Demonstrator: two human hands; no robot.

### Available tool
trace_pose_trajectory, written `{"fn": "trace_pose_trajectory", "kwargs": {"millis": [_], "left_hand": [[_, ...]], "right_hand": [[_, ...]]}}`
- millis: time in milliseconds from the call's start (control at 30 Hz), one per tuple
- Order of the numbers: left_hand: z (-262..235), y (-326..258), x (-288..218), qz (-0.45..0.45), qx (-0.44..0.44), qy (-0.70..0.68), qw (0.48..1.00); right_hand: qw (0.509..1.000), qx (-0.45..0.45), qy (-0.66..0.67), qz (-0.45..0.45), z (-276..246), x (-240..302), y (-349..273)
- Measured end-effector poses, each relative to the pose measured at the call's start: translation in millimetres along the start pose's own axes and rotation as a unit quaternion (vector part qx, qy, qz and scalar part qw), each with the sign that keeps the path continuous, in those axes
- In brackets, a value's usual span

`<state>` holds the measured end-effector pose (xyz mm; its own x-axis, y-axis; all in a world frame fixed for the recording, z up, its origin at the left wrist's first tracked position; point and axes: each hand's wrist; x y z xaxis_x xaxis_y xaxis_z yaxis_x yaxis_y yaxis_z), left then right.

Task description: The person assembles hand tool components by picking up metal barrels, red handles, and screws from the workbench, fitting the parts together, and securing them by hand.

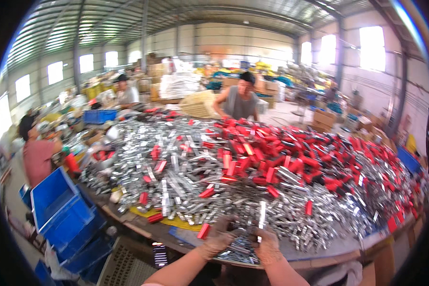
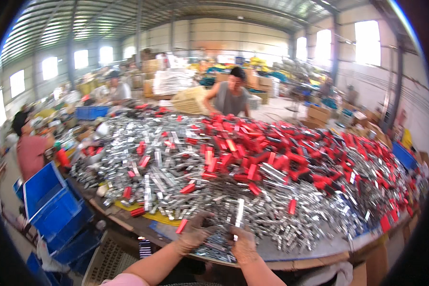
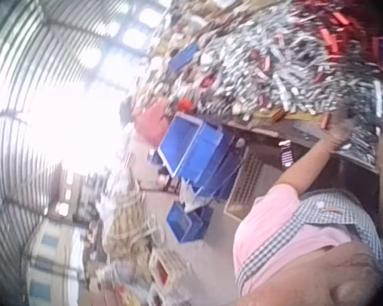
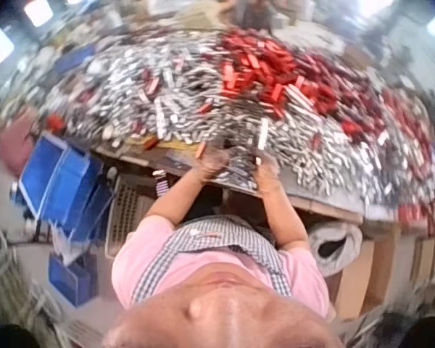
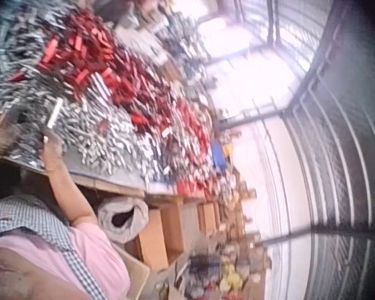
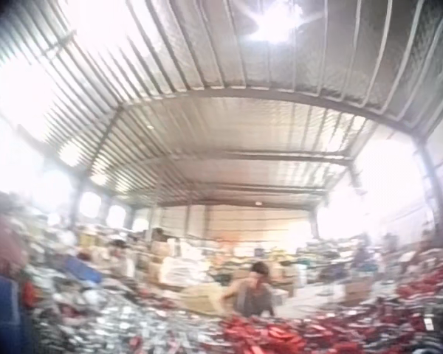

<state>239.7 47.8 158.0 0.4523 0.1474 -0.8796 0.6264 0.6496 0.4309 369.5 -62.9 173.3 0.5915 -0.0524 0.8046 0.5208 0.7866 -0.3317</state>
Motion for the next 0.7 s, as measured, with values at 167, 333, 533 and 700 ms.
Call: {"fn": "trace_pose_trajectory", "kwargs": {"millis": [167, 333, 533, 700], "left_hand": [[-4, -6, -3, 0.122, -0.011, 0.311, 0.943], [-5, -8, -11, 0.100, 0.022, 0.411, 0.906], [-15, -9, -6, 0.076, 0.065, 0.444, 0.890], [-21, 0, -41, -0.102, 0.115, 0.301, 0.941]], "right_hand": [[0.996, 0.011, 0.043, -0.072, -3, -9, -1], [0.981, -0.035, -0.152, -0.118, 8, -10, 0], [0.983, -0.028, -0.085, -0.158, 5, -17, 2], [0.979, 0.006, -0.095, -0.181, 2, -19, 1]]}}
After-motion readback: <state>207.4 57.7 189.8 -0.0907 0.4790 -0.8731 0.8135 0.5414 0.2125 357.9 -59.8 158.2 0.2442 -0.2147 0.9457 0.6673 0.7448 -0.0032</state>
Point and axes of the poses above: each hand's wrist, its own y-axis towards the middle knuckle, its own z-axis out of the palm, x = y × z, and after that the axes turned 3 degrees about z, right-handed
